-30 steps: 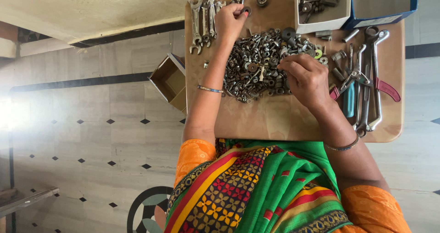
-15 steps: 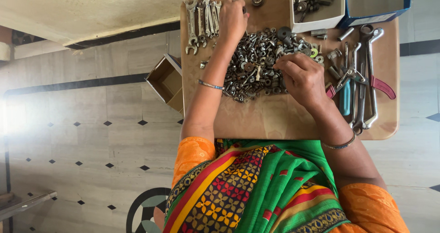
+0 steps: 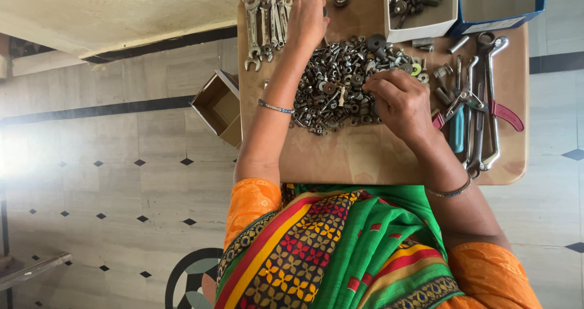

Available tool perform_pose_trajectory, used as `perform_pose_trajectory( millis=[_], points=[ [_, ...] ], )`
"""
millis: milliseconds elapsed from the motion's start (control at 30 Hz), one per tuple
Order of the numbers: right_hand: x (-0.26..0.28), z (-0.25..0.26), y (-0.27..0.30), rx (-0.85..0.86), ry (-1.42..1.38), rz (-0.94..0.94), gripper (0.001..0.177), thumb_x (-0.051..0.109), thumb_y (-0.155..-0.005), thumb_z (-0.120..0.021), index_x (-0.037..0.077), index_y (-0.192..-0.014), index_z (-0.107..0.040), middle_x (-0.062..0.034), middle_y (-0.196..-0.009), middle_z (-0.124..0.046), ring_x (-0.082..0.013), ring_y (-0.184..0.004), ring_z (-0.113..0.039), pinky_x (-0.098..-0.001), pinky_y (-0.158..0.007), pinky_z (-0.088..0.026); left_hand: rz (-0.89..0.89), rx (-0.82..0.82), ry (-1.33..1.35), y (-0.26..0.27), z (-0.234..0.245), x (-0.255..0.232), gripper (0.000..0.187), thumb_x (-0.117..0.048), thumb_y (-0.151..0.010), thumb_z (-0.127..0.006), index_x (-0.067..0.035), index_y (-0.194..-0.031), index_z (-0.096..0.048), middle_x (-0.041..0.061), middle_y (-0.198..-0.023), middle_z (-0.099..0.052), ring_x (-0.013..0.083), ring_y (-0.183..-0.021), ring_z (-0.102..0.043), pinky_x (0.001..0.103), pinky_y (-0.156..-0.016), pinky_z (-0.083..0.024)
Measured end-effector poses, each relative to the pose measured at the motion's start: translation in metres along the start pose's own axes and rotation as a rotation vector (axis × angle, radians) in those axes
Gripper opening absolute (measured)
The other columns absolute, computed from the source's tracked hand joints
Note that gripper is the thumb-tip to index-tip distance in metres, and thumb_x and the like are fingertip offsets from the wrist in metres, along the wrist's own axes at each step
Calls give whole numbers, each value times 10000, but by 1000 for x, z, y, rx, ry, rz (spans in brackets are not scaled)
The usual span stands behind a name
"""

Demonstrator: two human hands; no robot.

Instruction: The person sorts through a pile of nuts, bolts, and washers on a table by hand, picking up wrenches and placing them into cardboard boxes.

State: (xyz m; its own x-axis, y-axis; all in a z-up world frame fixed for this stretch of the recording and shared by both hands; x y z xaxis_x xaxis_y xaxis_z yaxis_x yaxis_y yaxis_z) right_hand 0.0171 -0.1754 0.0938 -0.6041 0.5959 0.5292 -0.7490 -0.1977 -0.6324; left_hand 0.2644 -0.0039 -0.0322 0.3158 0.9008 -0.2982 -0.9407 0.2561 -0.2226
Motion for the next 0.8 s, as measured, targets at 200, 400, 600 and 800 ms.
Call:
perform_pose_trajectory(
  millis=[200, 400, 600, 800],
  points=[
    [-5, 1, 0, -1, 15, -34, 188, -108, -865, -725, 41, -979, -728, -75, -1026, -722, -273, -909, -715, -371, -759, -584, -21, -30, -43, -6, 1, -8, 430, -87, -731, -882, 35, -1106, -710, 239, -1222, -643, 346, -1094, -659, 381, -867, -608],
    [-6, 0, 0, 4, 20, -33, 197, -102, -855, -726, 49, -981, -728, -74, -1025, -723, -274, -914, -714, -376, -768, -584, -488, -148, 11, -10, 0, -50, 440, 120, -750, -712, -53, -1153, -745, 171, -1288, -649, 333, -1217, -619, 385, -954, -573],
    [-7, 0, 0, 7, 14, -24, 201, -99, -848, -727, 53, -980, -715, -70, -1023, -723, -277, -916, -708, -384, -784, -582, -545, 86, -11, -22, -10, -53, 276, 93, -814, -711, -46, -1047, -760, 121, -1108, -699, 325, -1138, -648, 412, -939, -565],
    [-9, 1, 0, 12, 23, -37, 195, -91, -847, -731, 51, -980, -716, -68, -1026, -725, -276, -911, -708, -383, -773, -579, -686, 85, 10, -34, -13, -52, 283, 35, -710, -818, -51, -976, -779, 104, -1022, -721, 324, -1023, -676, 412, -882, -568]
  ],
)
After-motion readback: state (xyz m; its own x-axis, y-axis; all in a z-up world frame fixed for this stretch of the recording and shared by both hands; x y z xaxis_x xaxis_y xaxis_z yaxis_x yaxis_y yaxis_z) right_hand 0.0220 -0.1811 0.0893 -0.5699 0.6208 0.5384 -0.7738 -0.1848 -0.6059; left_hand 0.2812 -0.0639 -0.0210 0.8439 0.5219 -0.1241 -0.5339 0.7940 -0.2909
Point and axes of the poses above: each hand's wrist, its own y-axis away from the middle knuckle, its own z-axis out of the back of the hand, x = y × z, the point moved 9 cm from there along -y, towards the middle knuckle
